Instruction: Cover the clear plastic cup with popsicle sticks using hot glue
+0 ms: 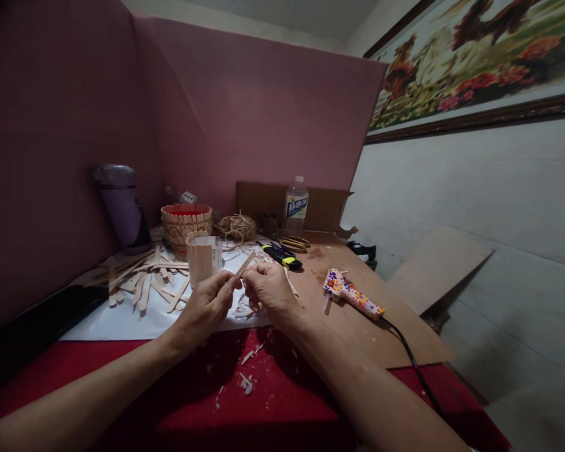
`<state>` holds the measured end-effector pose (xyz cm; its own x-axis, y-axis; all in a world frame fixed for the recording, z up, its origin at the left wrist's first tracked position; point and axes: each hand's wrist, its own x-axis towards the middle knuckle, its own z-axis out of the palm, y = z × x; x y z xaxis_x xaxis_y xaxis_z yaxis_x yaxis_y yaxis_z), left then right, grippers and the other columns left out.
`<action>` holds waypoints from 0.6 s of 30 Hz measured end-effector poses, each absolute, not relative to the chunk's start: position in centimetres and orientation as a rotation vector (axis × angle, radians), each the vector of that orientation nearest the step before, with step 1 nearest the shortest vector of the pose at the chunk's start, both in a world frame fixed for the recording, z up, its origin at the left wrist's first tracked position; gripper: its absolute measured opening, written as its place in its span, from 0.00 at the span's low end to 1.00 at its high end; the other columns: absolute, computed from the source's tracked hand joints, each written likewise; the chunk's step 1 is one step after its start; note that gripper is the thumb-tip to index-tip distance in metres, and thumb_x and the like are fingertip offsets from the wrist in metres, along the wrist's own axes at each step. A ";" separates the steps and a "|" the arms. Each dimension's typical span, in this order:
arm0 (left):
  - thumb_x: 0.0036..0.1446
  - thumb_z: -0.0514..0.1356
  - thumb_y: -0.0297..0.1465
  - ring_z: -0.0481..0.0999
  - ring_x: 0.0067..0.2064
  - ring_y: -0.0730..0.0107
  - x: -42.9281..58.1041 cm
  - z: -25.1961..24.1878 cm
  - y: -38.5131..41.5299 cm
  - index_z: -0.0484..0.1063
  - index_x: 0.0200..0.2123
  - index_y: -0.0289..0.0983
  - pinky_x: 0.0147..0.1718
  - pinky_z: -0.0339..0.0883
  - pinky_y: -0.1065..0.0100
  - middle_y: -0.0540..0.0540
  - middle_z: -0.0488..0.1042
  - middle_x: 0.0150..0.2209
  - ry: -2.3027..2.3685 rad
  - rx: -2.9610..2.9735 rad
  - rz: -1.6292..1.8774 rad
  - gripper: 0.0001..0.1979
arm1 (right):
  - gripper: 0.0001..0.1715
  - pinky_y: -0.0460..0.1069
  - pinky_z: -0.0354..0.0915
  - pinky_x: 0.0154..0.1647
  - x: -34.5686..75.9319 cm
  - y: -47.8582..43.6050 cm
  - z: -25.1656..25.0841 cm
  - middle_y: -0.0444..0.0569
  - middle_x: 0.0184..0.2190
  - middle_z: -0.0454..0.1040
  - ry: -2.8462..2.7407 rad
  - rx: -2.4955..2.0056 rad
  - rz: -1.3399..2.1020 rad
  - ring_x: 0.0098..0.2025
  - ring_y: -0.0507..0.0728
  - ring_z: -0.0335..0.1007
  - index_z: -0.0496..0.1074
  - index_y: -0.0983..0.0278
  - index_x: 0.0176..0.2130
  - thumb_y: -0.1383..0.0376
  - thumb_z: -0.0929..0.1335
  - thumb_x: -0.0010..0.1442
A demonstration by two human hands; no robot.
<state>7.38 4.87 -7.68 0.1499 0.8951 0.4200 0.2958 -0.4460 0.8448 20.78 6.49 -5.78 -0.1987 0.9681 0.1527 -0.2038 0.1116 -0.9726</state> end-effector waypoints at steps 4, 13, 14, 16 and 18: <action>0.61 0.51 0.40 0.57 0.21 0.75 7.4 -7.7 4.9 0.66 0.27 0.37 0.21 0.51 0.72 0.55 0.59 0.18 1.123 1.798 1.317 0.15 | 0.11 0.40 0.53 0.08 20.9 6.4 -5.7 0.37 0.12 0.62 -1.252 -0.857 1.390 0.11 0.44 0.51 0.67 0.65 0.18 0.61 0.70 0.43; 0.60 0.52 0.41 0.54 0.18 0.76 7.6 -7.9 5.1 0.66 0.28 0.37 0.19 0.49 0.72 0.56 0.58 0.17 1.091 1.724 1.294 0.15 | 0.08 0.41 0.52 0.08 21.1 6.9 -5.9 0.37 0.12 0.62 -1.264 -0.820 1.417 0.10 0.43 0.49 0.67 0.65 0.17 0.66 0.69 0.41; 0.60 0.52 0.42 0.54 0.18 0.76 7.6 -7.9 5.1 0.66 0.28 0.37 0.19 0.49 0.72 0.56 0.58 0.17 1.087 1.714 1.285 0.15 | 0.08 0.41 0.52 0.07 21.0 6.9 -5.9 0.37 0.12 0.62 -1.261 -0.820 1.409 0.10 0.43 0.49 0.66 0.65 0.17 0.66 0.69 0.41; 0.60 0.52 0.42 0.54 0.18 0.77 7.6 -7.9 5.1 0.66 0.28 0.37 0.19 0.49 0.72 0.56 0.58 0.17 1.088 1.705 1.280 0.15 | 0.07 0.41 0.53 0.08 21.0 6.8 -5.9 0.38 0.13 0.63 -1.247 -0.821 1.421 0.11 0.44 0.51 0.67 0.65 0.18 0.65 0.69 0.41; 0.60 0.51 0.42 0.55 0.19 0.77 7.5 -7.9 5.1 0.65 0.27 0.37 0.19 0.49 0.72 0.56 0.58 0.17 1.095 1.711 1.293 0.16 | 0.08 0.41 0.55 0.09 21.1 6.6 -5.8 0.39 0.14 0.65 -1.237 -0.827 1.459 0.12 0.45 0.54 0.68 0.66 0.19 0.63 0.69 0.43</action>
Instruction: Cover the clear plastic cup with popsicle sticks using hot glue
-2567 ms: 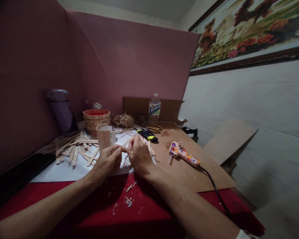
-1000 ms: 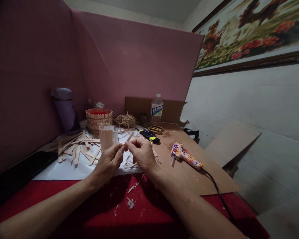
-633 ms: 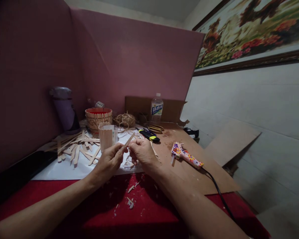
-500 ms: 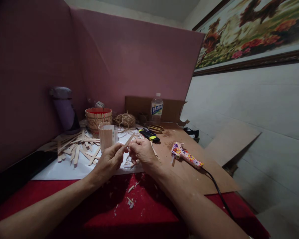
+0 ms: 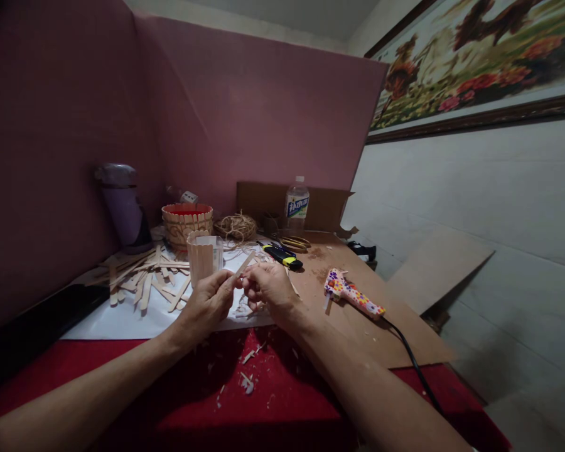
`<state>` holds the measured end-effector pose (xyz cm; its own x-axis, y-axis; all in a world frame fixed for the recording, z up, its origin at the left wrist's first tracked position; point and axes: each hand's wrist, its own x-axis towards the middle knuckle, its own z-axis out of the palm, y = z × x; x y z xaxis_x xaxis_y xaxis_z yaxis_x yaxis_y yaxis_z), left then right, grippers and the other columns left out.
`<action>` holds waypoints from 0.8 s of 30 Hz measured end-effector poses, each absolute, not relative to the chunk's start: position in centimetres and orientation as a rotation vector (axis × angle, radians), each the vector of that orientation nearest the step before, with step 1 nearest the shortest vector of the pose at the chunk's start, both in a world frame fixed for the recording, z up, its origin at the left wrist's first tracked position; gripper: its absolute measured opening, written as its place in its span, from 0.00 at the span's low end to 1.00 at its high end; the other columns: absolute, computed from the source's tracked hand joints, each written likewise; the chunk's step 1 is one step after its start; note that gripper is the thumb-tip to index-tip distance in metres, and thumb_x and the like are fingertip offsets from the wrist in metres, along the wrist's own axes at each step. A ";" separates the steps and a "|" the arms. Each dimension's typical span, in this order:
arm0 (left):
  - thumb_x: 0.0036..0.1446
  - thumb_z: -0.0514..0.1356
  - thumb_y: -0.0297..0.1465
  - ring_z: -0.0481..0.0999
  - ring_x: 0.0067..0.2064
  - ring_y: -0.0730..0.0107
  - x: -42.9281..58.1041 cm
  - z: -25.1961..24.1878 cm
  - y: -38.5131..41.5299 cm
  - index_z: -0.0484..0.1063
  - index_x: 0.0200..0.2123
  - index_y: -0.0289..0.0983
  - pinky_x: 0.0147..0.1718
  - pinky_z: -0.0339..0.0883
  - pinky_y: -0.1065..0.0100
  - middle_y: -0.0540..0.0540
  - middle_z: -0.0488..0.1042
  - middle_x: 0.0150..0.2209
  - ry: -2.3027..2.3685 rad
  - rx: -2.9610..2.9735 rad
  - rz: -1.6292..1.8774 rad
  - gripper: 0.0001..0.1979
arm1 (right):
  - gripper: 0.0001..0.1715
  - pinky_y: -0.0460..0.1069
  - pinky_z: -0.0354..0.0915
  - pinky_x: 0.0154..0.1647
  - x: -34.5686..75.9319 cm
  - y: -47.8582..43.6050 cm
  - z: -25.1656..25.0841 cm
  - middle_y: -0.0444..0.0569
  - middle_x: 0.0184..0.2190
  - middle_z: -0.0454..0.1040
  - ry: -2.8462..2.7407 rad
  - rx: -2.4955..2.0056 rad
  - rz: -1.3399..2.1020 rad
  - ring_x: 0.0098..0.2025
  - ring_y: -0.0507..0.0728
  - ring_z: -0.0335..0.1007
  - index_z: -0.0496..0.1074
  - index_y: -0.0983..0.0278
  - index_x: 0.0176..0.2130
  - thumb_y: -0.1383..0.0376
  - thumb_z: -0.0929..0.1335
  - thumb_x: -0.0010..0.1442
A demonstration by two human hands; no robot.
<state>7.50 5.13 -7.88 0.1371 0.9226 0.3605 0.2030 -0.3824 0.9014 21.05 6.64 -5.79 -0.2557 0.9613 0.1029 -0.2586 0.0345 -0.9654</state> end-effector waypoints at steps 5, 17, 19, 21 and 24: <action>0.60 0.52 0.41 0.57 0.20 0.76 7.4 -7.7 5.1 0.65 0.26 0.37 0.21 0.51 0.72 0.55 0.60 0.18 1.109 1.789 1.326 0.15 | 0.13 0.41 0.50 0.08 21.2 6.5 -5.5 0.37 0.11 0.61 -1.272 -0.846 1.432 0.11 0.44 0.50 0.66 0.65 0.17 0.62 0.72 0.42; 0.59 0.52 0.42 0.54 0.17 0.77 7.5 -7.9 5.2 0.66 0.27 0.37 0.18 0.48 0.72 0.57 0.58 0.16 1.065 1.694 1.301 0.15 | 0.09 0.41 0.52 0.09 21.3 6.9 -5.9 0.38 0.13 0.64 -1.253 -0.823 1.481 0.12 0.44 0.52 0.68 0.66 0.19 0.65 0.71 0.42; 0.59 0.53 0.42 0.55 0.18 0.77 7.4 -7.8 5.1 0.65 0.27 0.37 0.18 0.49 0.72 0.56 0.59 0.17 1.079 1.734 1.305 0.15 | 0.10 0.41 0.53 0.09 21.4 6.7 -5.7 0.38 0.13 0.64 -1.266 -0.830 1.478 0.12 0.44 0.52 0.68 0.66 0.19 0.64 0.72 0.43; 0.59 0.53 0.42 0.55 0.18 0.77 7.4 -7.8 5.1 0.65 0.27 0.37 0.18 0.49 0.72 0.56 0.59 0.17 1.075 1.744 1.296 0.15 | 0.10 0.41 0.51 0.08 21.4 6.7 -5.7 0.38 0.13 0.64 -1.264 -0.815 1.479 0.11 0.44 0.52 0.67 0.66 0.19 0.65 0.72 0.42; 0.60 0.52 0.42 0.54 0.17 0.77 7.5 -8.0 5.2 0.65 0.28 0.37 0.18 0.49 0.72 0.57 0.57 0.16 1.045 1.704 1.282 0.15 | 0.09 0.40 0.50 0.08 21.3 6.8 -5.9 0.38 0.12 0.63 -1.255 -0.796 1.481 0.11 0.44 0.51 0.66 0.65 0.18 0.66 0.70 0.42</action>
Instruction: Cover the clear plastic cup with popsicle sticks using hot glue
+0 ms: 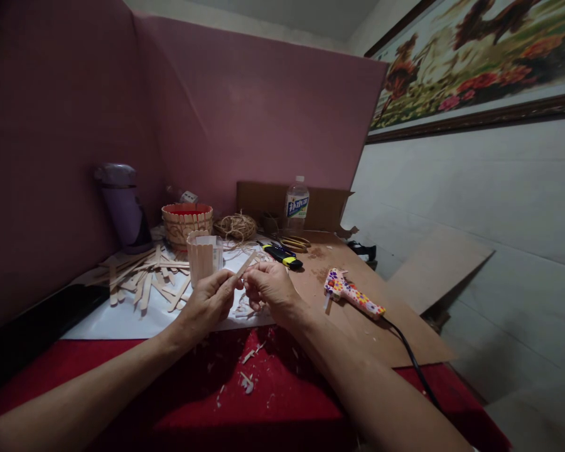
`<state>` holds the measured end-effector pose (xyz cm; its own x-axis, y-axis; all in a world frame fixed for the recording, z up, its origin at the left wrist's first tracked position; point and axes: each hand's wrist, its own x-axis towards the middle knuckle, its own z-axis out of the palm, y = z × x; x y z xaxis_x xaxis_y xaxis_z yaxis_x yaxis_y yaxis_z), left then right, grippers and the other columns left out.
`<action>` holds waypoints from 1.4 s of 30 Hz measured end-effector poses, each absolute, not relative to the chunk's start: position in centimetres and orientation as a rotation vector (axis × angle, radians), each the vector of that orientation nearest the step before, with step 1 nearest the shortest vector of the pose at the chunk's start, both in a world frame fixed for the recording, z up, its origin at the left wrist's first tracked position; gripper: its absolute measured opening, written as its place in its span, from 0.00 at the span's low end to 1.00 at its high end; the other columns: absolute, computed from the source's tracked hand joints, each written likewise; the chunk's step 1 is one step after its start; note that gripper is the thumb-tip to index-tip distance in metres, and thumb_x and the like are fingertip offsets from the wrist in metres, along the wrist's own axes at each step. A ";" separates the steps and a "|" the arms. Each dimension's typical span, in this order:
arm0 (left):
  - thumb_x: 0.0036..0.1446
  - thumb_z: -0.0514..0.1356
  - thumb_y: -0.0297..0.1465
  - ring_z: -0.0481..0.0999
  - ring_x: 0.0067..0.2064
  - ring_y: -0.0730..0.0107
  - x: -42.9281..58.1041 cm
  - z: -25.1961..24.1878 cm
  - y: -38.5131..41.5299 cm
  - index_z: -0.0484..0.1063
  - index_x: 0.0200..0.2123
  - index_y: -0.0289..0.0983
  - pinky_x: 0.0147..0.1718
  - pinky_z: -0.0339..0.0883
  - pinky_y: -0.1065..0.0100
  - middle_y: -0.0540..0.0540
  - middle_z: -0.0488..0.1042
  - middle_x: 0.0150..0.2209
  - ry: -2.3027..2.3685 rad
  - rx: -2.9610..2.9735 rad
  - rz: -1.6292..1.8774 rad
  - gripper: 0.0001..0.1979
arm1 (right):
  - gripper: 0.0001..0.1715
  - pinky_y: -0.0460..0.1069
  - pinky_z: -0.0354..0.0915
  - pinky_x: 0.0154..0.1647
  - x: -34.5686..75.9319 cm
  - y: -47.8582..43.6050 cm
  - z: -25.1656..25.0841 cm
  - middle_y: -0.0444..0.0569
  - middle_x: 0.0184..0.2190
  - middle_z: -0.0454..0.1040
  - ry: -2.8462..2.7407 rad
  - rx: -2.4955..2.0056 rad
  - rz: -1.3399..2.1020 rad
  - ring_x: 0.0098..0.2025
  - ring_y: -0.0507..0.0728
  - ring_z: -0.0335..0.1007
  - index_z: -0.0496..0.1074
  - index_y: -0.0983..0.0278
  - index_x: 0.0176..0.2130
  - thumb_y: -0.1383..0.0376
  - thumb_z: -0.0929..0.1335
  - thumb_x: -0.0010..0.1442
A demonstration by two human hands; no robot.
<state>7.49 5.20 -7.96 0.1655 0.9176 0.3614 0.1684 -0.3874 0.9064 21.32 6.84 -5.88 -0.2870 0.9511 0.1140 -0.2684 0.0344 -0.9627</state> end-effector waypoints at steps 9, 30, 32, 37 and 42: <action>0.60 0.51 0.41 0.56 0.20 0.77 7.4 -7.9 5.2 0.64 0.27 0.37 0.20 0.51 0.72 0.56 0.59 0.18 1.092 1.808 1.301 0.15 | 0.12 0.41 0.51 0.08 21.4 6.8 -5.7 0.37 0.11 0.62 -1.273 -0.805 1.487 0.11 0.44 0.51 0.67 0.66 0.18 0.64 0.73 0.41; 0.55 0.57 0.37 0.41 0.14 0.84 7.2 -6.7 4.9 0.64 0.27 0.37 0.11 0.40 0.79 0.62 0.48 0.12 0.739 1.141 1.075 0.10 | 0.05 0.41 0.53 0.10 21.7 7.7 -6.4 0.35 0.11 0.60 -1.366 -0.871 1.417 0.11 0.45 0.50 0.69 0.65 0.21 0.65 0.69 0.43; 0.55 0.57 0.35 0.40 0.14 0.84 7.0 -6.5 4.8 0.65 0.27 0.36 0.11 0.40 0.80 0.61 0.47 0.13 0.707 1.074 1.030 0.09 | 0.05 0.42 0.54 0.09 21.8 7.9 -6.7 0.34 0.11 0.60 -1.372 -0.921 1.345 0.11 0.45 0.50 0.68 0.64 0.22 0.64 0.68 0.42; 0.55 0.56 0.33 0.40 0.14 0.84 6.8 -6.2 4.8 0.66 0.27 0.36 0.11 0.40 0.80 0.61 0.47 0.12 0.709 1.003 1.021 0.08 | 0.08 0.42 0.52 0.09 21.7 8.2 -6.8 0.36 0.12 0.63 -1.361 -0.981 1.220 0.10 0.46 0.51 0.65 0.63 0.22 0.60 0.66 0.46; 0.54 0.58 0.36 0.42 0.13 0.84 7.0 -6.6 5.1 0.65 0.27 0.36 0.10 0.40 0.80 0.61 0.49 0.12 0.737 1.094 1.116 0.09 | 0.12 0.41 0.48 0.11 21.7 7.9 -6.4 0.35 0.13 0.62 -1.354 -0.968 1.162 0.12 0.44 0.52 0.65 0.63 0.23 0.60 0.71 0.44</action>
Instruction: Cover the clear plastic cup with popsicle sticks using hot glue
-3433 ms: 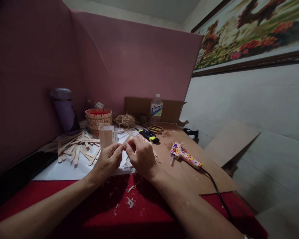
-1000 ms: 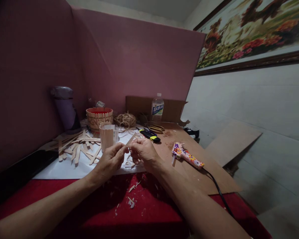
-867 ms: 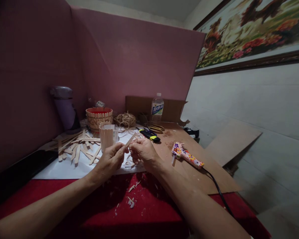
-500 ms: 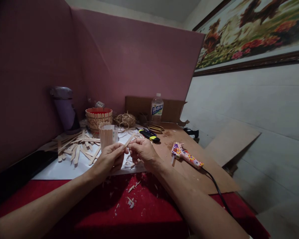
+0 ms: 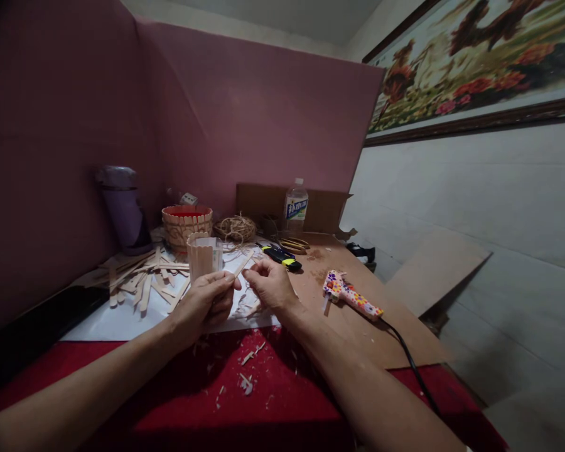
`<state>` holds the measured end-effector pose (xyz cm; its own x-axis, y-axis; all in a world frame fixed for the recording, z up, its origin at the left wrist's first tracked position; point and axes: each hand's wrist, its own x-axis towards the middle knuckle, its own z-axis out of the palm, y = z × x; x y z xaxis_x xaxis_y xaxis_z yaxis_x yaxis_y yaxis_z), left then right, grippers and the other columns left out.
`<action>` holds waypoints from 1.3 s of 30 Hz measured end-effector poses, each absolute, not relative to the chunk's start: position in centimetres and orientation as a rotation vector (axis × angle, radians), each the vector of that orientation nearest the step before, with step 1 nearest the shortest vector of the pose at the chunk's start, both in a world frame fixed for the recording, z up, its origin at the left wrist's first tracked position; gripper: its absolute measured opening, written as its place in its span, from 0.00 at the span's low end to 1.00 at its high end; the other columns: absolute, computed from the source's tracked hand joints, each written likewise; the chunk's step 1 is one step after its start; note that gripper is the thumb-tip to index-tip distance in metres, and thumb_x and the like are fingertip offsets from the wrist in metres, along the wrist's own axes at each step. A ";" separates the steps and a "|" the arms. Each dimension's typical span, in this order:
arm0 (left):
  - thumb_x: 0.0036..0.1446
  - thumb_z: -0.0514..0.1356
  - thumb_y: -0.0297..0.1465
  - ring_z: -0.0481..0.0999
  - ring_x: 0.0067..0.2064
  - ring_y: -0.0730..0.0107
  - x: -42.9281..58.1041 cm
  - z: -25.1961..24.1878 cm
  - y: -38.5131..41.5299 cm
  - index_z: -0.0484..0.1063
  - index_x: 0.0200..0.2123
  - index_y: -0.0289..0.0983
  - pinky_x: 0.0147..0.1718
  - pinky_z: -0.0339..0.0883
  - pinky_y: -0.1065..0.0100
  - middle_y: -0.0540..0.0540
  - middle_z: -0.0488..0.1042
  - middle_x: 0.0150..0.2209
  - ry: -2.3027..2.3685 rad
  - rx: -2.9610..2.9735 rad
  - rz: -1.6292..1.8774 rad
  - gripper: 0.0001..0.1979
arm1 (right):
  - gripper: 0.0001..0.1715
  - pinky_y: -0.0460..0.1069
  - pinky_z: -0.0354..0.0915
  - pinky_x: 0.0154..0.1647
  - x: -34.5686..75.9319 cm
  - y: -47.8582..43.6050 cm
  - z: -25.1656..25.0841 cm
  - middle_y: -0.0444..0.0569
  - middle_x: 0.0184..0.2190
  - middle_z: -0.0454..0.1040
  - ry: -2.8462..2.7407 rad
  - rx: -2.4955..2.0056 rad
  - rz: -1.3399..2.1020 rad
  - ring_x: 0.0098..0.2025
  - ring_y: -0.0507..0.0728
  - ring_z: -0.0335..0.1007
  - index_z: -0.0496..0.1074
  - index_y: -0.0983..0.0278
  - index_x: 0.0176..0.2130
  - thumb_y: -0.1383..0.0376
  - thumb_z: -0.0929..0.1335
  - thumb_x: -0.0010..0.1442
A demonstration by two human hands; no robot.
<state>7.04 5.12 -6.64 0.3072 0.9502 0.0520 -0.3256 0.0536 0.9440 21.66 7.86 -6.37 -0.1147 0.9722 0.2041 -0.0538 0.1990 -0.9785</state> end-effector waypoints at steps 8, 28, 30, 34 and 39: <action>0.49 0.61 0.46 0.45 0.13 0.84 7.4 -6.8 5.1 0.63 0.26 0.37 0.10 0.42 0.79 0.62 0.51 0.11 0.795 1.283 1.149 0.18 | 0.19 0.42 0.50 0.12 21.6 7.1 -6.0 0.37 0.16 0.62 -1.358 -0.904 1.360 0.13 0.44 0.52 0.68 0.66 0.23 0.55 0.74 0.44; 0.54 0.56 0.39 0.48 0.14 0.81 7.4 -7.2 5.3 0.65 0.25 0.37 0.15 0.44 0.74 0.60 0.53 0.12 0.972 1.506 1.232 0.12 | 0.15 0.42 0.56 0.11 21.9 7.6 -5.4 0.42 0.19 0.70 -1.173 -0.833 1.307 0.15 0.45 0.59 0.70 0.67 0.22 0.58 0.74 0.42; 0.55 0.55 0.39 0.50 0.14 0.79 7.3 -7.4 5.3 0.66 0.25 0.37 0.16 0.45 0.74 0.59 0.55 0.12 0.999 1.566 1.233 0.12 | 0.17 0.42 0.55 0.11 22.1 7.6 -5.2 0.41 0.17 0.69 -1.199 -0.832 1.296 0.14 0.45 0.58 0.69 0.67 0.21 0.57 0.75 0.41; 0.57 0.53 0.39 0.52 0.16 0.77 7.1 -7.6 5.3 0.66 0.26 0.38 0.17 0.45 0.73 0.58 0.56 0.13 1.036 1.650 1.230 0.13 | 0.16 0.41 0.54 0.11 22.2 7.6 -5.3 0.42 0.16 0.69 -1.223 -0.826 1.312 0.14 0.45 0.58 0.70 0.67 0.20 0.58 0.75 0.42; 0.58 0.52 0.39 0.52 0.16 0.76 7.1 -7.6 5.2 0.65 0.25 0.38 0.17 0.45 0.72 0.57 0.56 0.14 1.076 1.695 1.214 0.13 | 0.13 0.41 0.60 0.14 22.2 7.6 -5.3 0.41 0.15 0.68 -1.227 -0.832 1.337 0.15 0.46 0.60 0.70 0.67 0.20 0.60 0.73 0.43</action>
<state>7.10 5.20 -7.61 0.1872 0.9328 0.3079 0.1933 -0.3423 0.9195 22.19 7.56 -5.25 -0.1675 0.9719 0.1656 -0.2486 0.1209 -0.9610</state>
